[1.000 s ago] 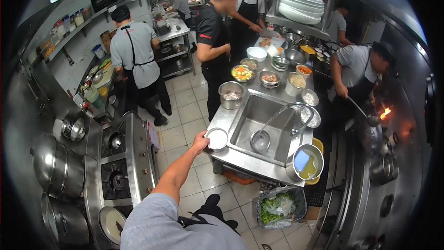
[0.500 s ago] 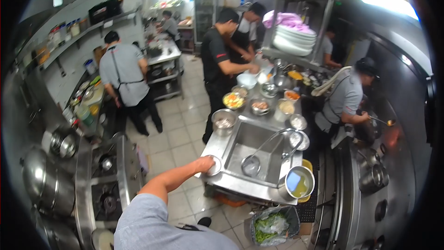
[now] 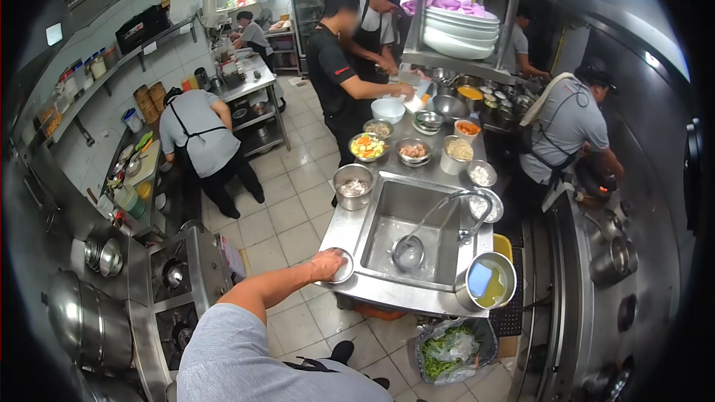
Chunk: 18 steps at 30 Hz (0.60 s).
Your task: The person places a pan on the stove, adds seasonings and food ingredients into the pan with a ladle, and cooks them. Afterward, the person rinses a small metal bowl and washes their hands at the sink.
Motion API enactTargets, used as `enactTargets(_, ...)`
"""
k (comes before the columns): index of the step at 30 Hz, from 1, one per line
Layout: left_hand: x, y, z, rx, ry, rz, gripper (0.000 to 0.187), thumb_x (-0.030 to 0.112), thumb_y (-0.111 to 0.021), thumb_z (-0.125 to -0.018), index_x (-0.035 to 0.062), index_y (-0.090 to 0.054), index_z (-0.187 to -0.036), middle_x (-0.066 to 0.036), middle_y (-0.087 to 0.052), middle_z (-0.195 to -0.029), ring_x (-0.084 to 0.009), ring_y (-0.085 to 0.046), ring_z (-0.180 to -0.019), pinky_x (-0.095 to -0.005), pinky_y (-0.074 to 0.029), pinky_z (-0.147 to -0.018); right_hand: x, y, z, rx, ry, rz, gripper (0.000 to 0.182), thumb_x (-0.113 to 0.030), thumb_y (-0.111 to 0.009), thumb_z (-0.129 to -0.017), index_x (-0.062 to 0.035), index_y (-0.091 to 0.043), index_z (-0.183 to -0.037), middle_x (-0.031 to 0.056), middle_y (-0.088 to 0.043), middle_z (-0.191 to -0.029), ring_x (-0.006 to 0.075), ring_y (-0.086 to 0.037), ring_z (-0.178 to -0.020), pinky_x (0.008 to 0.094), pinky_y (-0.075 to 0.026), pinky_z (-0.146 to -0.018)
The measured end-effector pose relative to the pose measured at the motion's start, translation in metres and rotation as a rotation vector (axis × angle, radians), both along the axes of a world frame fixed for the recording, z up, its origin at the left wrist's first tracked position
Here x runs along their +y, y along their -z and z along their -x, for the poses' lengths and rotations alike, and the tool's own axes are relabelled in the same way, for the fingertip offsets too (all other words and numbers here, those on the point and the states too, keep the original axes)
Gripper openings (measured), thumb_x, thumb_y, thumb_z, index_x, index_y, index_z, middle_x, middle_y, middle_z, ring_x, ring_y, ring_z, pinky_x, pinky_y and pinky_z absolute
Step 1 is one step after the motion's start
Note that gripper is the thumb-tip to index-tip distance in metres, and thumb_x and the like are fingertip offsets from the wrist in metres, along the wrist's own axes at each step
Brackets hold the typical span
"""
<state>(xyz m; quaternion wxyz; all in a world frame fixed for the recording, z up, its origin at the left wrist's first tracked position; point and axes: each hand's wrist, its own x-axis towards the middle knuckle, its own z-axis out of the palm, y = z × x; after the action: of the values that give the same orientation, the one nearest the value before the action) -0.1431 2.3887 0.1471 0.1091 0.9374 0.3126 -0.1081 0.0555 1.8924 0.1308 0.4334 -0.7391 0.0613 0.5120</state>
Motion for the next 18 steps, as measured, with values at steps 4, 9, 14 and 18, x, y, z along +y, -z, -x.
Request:
enactTargets(4,-0.003,0.003,0.001,-0.055,-0.029,-0.002,0.052,0.009,-0.072,-0.068,0.0122,-0.061,-0.118,-0.016,-0.055,-0.121,-0.0382,-0.053,-0.118,-0.0475,-0.049,-0.096,-0.012,0.006,-0.002,0.016,0.035,0.053,0.026,-0.029,-0.063,-0.091,-0.01,-0.056,-0.074,0.0005,-0.048,-0.058,0.0153,-0.039,-0.049,0.036,-0.032,-0.046)
enactTargets(9,-0.006,-0.014,-0.003,-0.044,-0.036,0.061,0.044,0.009,-0.064,-0.074,0.0082,-0.059,-0.117,-0.018,-0.058,-0.116,-0.038,-0.055,-0.115,-0.0471,-0.046,-0.098,-0.031,0.011,-0.004,0.022,0.08,0.121,0.026,-0.029,-0.063,-0.091,-0.0099,-0.057,-0.074,0.0005,-0.047,-0.058,0.0155,-0.039,-0.049,0.0361,-0.032,-0.046)
enactTargets(14,-0.003,0.006,0.0,-0.121,-0.055,-0.027,0.045,0.009,-0.065,-0.075,0.0085,-0.056,-0.119,-0.017,-0.06,-0.116,-0.0378,-0.056,-0.114,-0.045,-0.047,-0.099,-0.055,0.017,-0.001,0.031,0.166,0.176,0.026,-0.029,-0.063,-0.091,-0.0099,-0.057,-0.074,0.0005,-0.047,-0.058,0.0157,-0.039,-0.049,0.0362,-0.032,-0.046)
enactTargets(18,-0.007,-0.017,-0.007,-0.067,-0.063,0.036,0.042,0.009,-0.066,-0.074,0.0069,-0.057,-0.114,-0.015,-0.062,-0.112,-0.0357,-0.059,-0.105,-0.0456,-0.05,-0.092,-0.082,0.022,0.007,0.038,0.26,0.202,0.026,-0.029,-0.063,-0.091,-0.0098,-0.057,-0.075,0.0005,-0.047,-0.058,0.0159,-0.039,-0.049,0.0362,-0.033,-0.045)
